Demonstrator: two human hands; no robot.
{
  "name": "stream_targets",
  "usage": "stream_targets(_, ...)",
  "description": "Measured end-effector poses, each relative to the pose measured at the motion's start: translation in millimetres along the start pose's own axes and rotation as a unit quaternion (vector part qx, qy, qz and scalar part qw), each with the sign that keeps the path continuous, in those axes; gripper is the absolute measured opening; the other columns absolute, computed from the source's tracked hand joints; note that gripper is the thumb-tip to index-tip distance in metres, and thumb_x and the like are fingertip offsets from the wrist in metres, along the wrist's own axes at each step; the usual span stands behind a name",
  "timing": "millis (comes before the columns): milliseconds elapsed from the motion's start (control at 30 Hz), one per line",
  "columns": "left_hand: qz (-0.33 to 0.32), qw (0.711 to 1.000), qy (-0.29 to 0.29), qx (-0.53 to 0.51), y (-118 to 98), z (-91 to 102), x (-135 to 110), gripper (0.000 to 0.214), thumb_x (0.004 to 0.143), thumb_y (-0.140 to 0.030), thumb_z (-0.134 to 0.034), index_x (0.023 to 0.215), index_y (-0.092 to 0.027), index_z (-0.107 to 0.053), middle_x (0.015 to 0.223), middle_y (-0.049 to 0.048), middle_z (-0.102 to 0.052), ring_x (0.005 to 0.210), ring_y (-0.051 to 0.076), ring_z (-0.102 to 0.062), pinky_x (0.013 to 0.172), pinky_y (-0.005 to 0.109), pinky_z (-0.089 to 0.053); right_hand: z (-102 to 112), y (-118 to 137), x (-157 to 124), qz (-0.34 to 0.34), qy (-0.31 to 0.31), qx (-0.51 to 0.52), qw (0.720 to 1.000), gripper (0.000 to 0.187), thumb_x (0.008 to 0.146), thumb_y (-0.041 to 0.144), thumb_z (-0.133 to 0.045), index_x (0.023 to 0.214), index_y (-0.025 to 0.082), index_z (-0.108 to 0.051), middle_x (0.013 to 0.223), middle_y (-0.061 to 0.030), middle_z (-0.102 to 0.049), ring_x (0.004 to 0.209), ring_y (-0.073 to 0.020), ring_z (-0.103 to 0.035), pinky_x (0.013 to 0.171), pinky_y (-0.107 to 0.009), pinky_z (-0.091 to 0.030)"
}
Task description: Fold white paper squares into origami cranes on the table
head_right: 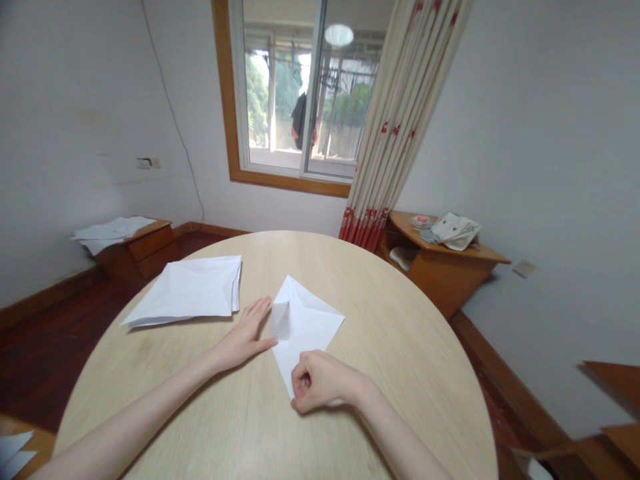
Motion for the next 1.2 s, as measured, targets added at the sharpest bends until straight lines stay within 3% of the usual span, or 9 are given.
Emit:
stream_targets(167,0.000,1.000,-0.016,-0.002,-2.6,1.7,-0.8,0.081,0.080,-0.038,-0.066,0.146,-0.013,-0.025,0.150,0.0193,-0.033,0.140,0.034,-0.025,0.113,0.051,-0.024,-0.2,-4.0,1.1,0.006,-0.007,0.065,0.998,0.009,0.060,0.018,-0.071,0.058,0.015,-0.063,0.065,0.0042,-0.050,0.057,-0.0081,-0.044,0.052,-0.019,-0.035)
stream_targets(300,-0.008,1.000,-0.024,0.006,-4.0,2.4,-1.1,0.082,0.080,-0.036,-0.066,0.147,-0.014,-0.024,0.149,0.0183,-0.034,0.139,0.034,-0.026,0.113,0.053,-0.025,-2.9,-10.0,8.2,0.025,-0.097,0.103,0.990,0.015,0.072,0.024,-0.068,0.061,0.015,-0.062,0.061,0.0045,-0.050,0.058,-0.0091,-0.043,0.055,-0.021,-0.034)
stream_targets(433,-0.020,0.999,-0.042,0.006,-4.8,2.7,-1.4,0.084,0.079,-0.033,-0.065,0.147,-0.018,-0.021,0.148,0.0168,-0.035,0.138,0.033,-0.029,0.111,0.054,-0.027,-5.5,-12.7,14.5,0.050,-0.197,0.032,0.979,0.009,0.078,0.020,-0.065,0.070,0.017,-0.061,0.069,0.0024,-0.056,0.067,-0.0124,-0.049,0.063,-0.024,-0.037)
stream_targets(567,-0.023,0.999,-0.049,0.007,-5.2,2.7,-1.5,0.083,0.078,-0.032,-0.066,0.147,-0.017,-0.021,0.148,0.0169,-0.036,0.137,0.033,-0.030,0.111,0.053,-0.029,-6.1,-12.4,16.6,0.084,-0.239,-0.049,0.966,0.007,0.079,0.017,-0.066,0.080,0.019,-0.059,0.080,-0.0002,-0.059,0.079,-0.0167,-0.053,0.073,-0.028,-0.040)
stream_targets(733,-0.023,0.998,-0.051,0.008,-5.6,2.2,-2.2,0.081,0.079,-0.031,-0.065,0.146,-0.017,-0.022,0.147,0.0168,-0.036,0.137,0.032,-0.030,0.111,0.053,-0.029,-7.0,-13.4,16.4,0.076,-0.258,-0.115,0.956,0.015,0.080,0.024,-0.070,0.085,0.021,-0.056,0.092,-0.0029,-0.060,0.093,-0.0217,-0.053,0.084,-0.036,-0.040)
stream_targets(967,-0.027,0.998,-0.063,0.009,-7.5,0.8,-3.3,0.081,0.079,-0.028,-0.065,0.146,-0.017,-0.021,0.146,0.0165,-0.038,0.136,0.032,-0.032,0.110,0.052,-0.030,-10.6,-22.7,18.7,0.082,-0.259,-0.084,0.959,0.032,0.080,0.024,-0.068,0.108,0.019,-0.053,0.122,-0.0107,-0.055,0.117,-0.0261,-0.048,0.101,-0.044,-0.036)
stream_targets(1200,-0.042,0.997,-0.071,0.009,-10.6,2.7,-3.9,0.080,0.081,-0.027,-0.062,0.147,-0.018,-0.018,0.146,0.0155,-0.037,0.137,0.031,-0.031,0.111,0.051,-0.030,-11.5,-23.8,19.3,0.082,-0.243,-0.116,0.960,0.036,0.086,0.030,-0.060,0.120,0.020,-0.054,0.131,-0.0125,-0.054,0.124,-0.0272,-0.045,0.104,-0.048,-0.034)
Point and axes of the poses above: each hand's wrist, its own x-axis towards the middle knuckle, its own z-axis out of the back of the hand, y = z × x, the point moved 1 cm from there along x, towards the middle knuckle
